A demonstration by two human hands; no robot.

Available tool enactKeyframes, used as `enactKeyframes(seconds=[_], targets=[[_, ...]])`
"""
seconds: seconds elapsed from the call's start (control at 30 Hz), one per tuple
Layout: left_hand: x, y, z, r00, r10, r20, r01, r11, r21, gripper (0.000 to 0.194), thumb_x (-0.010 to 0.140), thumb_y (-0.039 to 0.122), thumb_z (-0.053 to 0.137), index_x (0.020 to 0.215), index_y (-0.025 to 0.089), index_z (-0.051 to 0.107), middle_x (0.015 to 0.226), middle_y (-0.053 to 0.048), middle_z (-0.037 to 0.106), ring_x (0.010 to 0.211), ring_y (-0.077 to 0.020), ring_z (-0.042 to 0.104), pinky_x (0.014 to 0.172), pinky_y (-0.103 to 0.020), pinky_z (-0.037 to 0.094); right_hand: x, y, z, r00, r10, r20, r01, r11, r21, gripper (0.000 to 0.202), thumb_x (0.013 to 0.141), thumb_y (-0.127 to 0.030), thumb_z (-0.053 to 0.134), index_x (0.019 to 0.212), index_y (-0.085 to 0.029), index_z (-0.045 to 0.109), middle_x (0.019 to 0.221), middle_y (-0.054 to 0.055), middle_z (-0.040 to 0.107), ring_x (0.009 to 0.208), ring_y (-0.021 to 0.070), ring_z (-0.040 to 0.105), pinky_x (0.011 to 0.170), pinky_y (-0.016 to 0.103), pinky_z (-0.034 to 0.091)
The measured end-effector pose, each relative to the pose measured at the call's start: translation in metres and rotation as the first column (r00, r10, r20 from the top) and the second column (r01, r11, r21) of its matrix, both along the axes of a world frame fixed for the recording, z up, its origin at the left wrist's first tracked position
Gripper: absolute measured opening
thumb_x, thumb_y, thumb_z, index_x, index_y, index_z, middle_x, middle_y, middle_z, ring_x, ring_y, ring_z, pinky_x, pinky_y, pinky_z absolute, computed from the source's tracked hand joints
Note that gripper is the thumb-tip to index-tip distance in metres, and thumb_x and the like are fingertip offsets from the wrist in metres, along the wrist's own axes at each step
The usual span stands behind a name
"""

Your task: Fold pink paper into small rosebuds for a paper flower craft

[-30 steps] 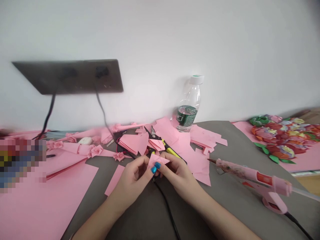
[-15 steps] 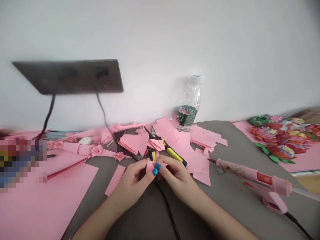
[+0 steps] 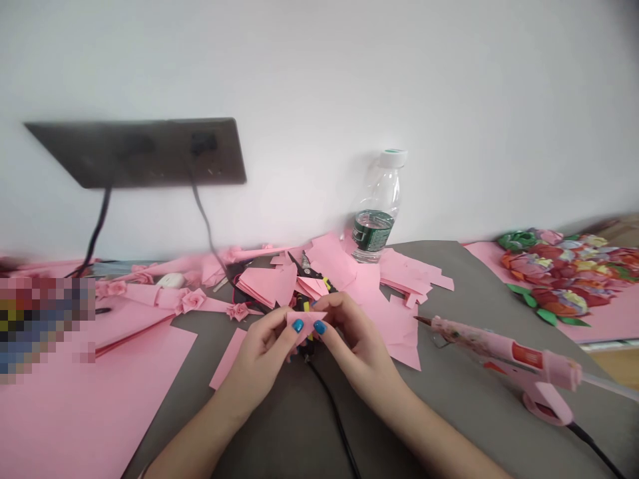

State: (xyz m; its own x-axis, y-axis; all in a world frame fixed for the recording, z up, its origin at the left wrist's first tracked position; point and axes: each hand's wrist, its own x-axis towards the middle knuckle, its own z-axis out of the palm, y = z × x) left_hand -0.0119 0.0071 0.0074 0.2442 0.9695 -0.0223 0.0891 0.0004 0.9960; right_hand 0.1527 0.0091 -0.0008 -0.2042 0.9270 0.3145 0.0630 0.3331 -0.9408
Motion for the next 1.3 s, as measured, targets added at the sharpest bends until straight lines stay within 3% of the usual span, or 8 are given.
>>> enactKeyframes(seconds=[0.1,0.17,0.3,0.5,0.7,0.9,1.1,1.3], targets=[[-0.002,0.002,-0.007,0.995,0.042,0.096,-0.039,0.999,-0.035,0.025,0.093,0.034,0.053,0.078,0.018,0.064,0.067,0.002,0.050,0.063,-0.0136,0.044,0.060,-0.024,0.037,0.001,0.002,-0.001,0.993,-0.071,0.098,0.046,0.969,0.243,0.020,0.089,-0.011,0.061,0.104,-0.023,0.062,0.098,0.005,0.059,0.089,0.0187,0.058,0.076,0.031,0.049],[-0.003,0.003,-0.011,0.990,0.049,0.133,-0.043,0.998,-0.047,0.027,0.093,0.034,0.056,0.073,0.017,0.063,0.067,0.002,0.051,0.065,-0.0137,0.045,0.062,-0.025,0.037,0.002,0.004,-0.002,0.987,-0.082,0.138,0.038,0.956,0.291,0.025,0.087,-0.007,0.064,0.104,-0.024,0.066,0.105,0.006,0.059,0.100,0.0207,0.060,0.084,0.033,0.050],[-0.004,0.002,-0.013,0.987,0.069,0.144,-0.063,0.997,-0.046,0.030,0.093,0.032,0.057,0.066,0.017,0.059,0.065,0.003,0.049,0.066,-0.0129,0.042,0.064,-0.025,0.034,0.002,0.006,-0.006,0.985,-0.091,0.150,0.046,0.959,0.281,0.026,0.086,-0.003,0.064,0.101,-0.025,0.067,0.101,0.005,0.063,0.097,0.0204,0.063,0.082,0.032,0.052],[-0.003,0.002,-0.009,0.989,0.061,0.138,-0.051,0.996,-0.076,0.026,0.091,0.032,0.058,0.070,0.017,0.062,0.063,0.004,0.043,0.063,-0.0121,0.036,0.059,-0.024,0.028,0.003,0.007,-0.005,0.983,-0.109,0.148,0.063,0.956,0.288,0.018,0.086,-0.006,0.067,0.094,-0.023,0.068,0.094,0.005,0.064,0.089,0.0202,0.065,0.073,0.031,0.053],[-0.002,0.002,-0.003,0.997,0.027,0.072,-0.024,0.999,-0.037,0.024,0.089,0.030,0.059,0.069,0.017,0.064,0.065,0.002,0.050,0.067,-0.0136,0.043,0.065,-0.025,0.034,0.004,0.006,-0.002,0.979,-0.143,0.145,0.093,0.948,0.305,0.014,0.089,-0.009,0.063,0.085,-0.022,0.068,0.095,0.005,0.060,0.085,0.0189,0.063,0.070,0.030,0.052],[0.001,0.001,0.005,1.000,-0.029,-0.001,0.029,0.999,0.029,0.033,0.090,0.028,0.057,0.059,0.017,0.056,0.066,0.001,0.050,0.067,-0.0139,0.046,0.065,-0.024,0.037,0.002,0.002,0.000,0.982,-0.121,0.146,0.082,0.966,0.244,0.013,0.093,-0.011,0.056,0.085,-0.022,0.058,0.093,0.005,0.061,0.090,0.0196,0.062,0.073,0.030,0.051],[0.002,-0.001,0.006,0.998,-0.068,-0.009,0.068,0.995,0.070,0.027,0.089,0.025,0.059,0.063,0.017,0.059,0.068,0.000,0.052,0.067,-0.0141,0.048,0.065,-0.023,0.040,0.000,0.000,0.002,0.985,-0.114,0.132,0.087,0.977,0.194,0.014,0.093,-0.013,0.052,0.083,-0.022,0.054,0.092,0.005,0.059,0.088,0.0194,0.060,0.070,0.030,0.049],[0.001,0.000,0.001,1.000,-0.031,-0.005,0.031,0.998,0.049,0.011,0.083,0.022,0.063,0.076,0.016,0.067,0.075,-0.001,0.053,0.072,-0.0157,0.051,0.066,-0.024,0.043,0.000,0.001,0.003,0.984,-0.118,0.132,0.092,0.978,0.189,0.013,0.092,-0.014,0.052,0.083,-0.023,0.052,0.090,0.005,0.059,0.086,0.0204,0.059,0.072,0.032,0.048]])
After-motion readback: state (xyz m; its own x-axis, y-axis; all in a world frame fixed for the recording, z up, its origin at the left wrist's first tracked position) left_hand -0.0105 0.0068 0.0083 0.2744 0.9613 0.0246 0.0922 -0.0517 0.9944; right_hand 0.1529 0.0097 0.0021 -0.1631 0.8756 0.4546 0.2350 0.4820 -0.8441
